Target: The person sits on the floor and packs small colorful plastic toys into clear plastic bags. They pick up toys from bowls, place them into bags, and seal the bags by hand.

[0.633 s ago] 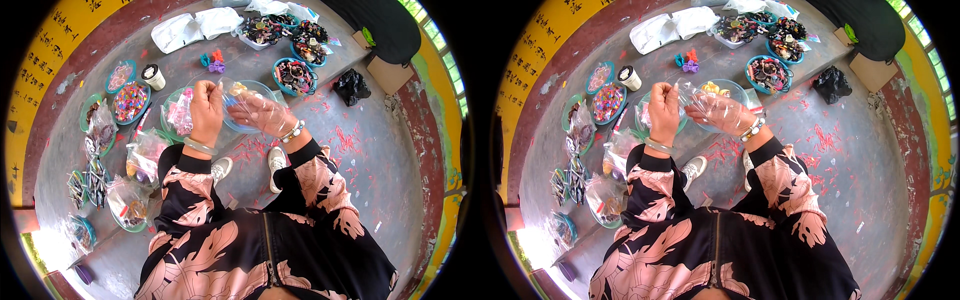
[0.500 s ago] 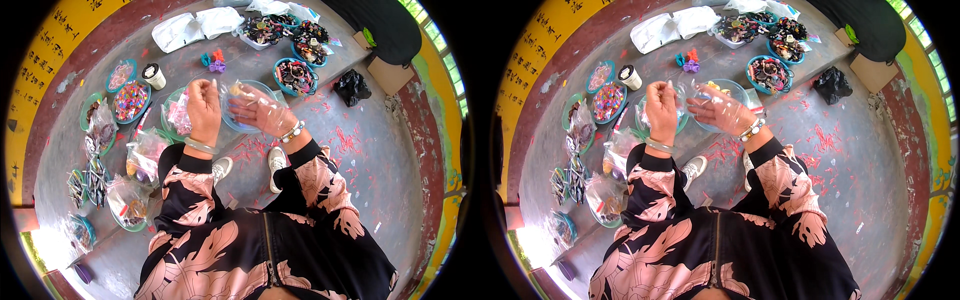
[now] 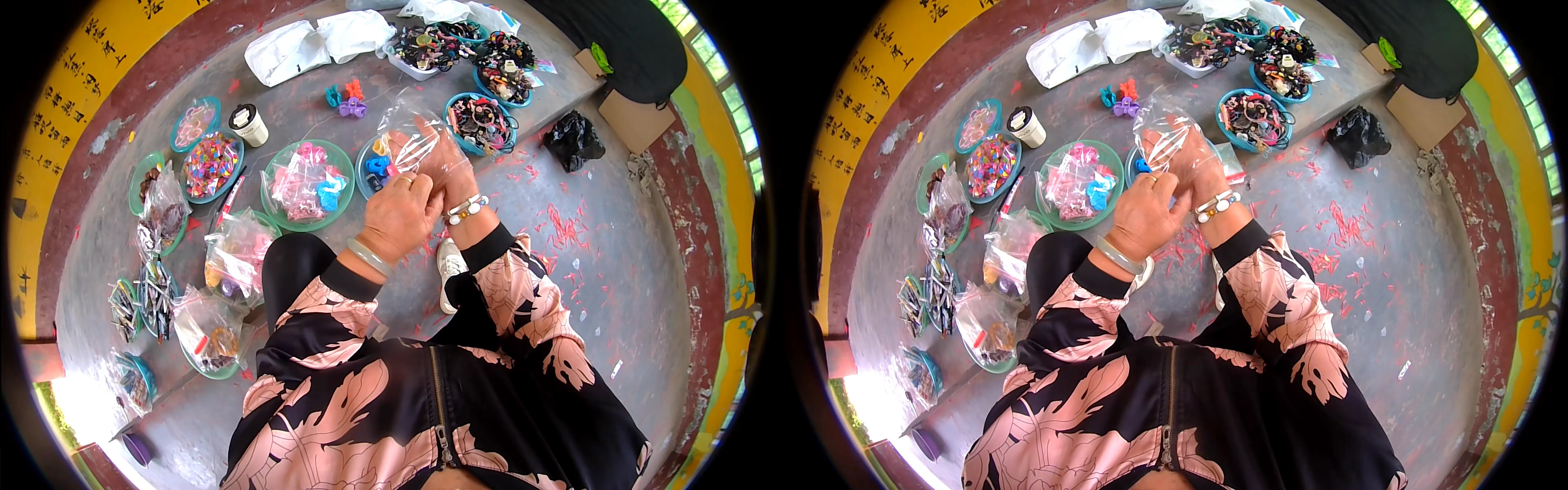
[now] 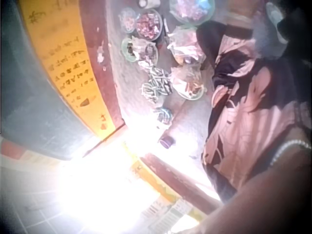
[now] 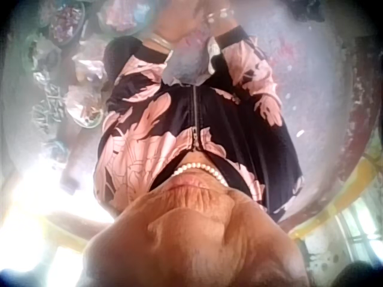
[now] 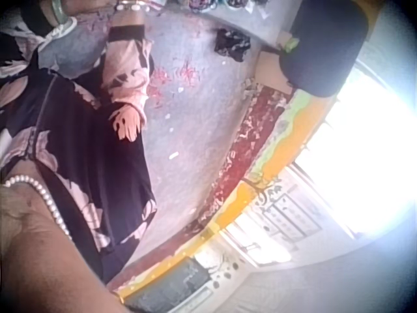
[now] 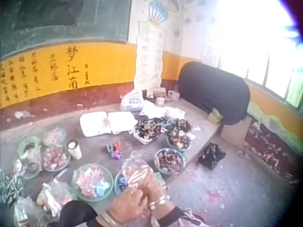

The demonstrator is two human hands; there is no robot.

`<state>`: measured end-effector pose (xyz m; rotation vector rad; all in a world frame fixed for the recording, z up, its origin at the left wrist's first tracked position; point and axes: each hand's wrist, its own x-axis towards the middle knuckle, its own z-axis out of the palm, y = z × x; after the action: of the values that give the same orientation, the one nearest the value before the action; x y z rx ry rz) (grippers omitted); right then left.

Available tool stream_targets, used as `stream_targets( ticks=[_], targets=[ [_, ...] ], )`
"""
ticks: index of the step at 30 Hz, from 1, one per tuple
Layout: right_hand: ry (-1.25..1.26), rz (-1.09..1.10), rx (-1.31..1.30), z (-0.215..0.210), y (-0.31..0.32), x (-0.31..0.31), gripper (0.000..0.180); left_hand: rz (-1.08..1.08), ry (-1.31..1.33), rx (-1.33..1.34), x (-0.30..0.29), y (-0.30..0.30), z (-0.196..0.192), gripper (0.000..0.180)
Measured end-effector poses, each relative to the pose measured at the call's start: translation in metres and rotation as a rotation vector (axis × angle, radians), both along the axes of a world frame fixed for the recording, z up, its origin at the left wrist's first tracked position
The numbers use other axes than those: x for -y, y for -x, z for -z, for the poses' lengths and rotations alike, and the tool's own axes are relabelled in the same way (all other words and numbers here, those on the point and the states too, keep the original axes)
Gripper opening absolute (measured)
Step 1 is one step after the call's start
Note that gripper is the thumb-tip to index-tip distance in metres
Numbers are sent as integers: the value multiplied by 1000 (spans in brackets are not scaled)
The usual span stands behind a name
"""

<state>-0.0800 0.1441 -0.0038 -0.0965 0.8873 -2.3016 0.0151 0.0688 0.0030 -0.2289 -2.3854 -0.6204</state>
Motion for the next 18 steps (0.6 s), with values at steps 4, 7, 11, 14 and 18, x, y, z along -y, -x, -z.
stream_targets(
  ticks=[4,7,11,14,18],
  targets=[
    [174,-44,71,18,3,-4,36,4,47,4,2,3,1,13],
    [106,-94,-84,30,6,-3,39,37,61,4,3,1,-3,11],
    [-27,-154,-300,44,15,-3,42,76,34,-43,2,-1,-5,11],
    [-208,-208,-514,53,30,2,40,97,31,-100,4,0,-3,10],
    [-587,-197,-1156,55,44,-5,39,173,39,-78,4,-1,-2,10]
  ],
)
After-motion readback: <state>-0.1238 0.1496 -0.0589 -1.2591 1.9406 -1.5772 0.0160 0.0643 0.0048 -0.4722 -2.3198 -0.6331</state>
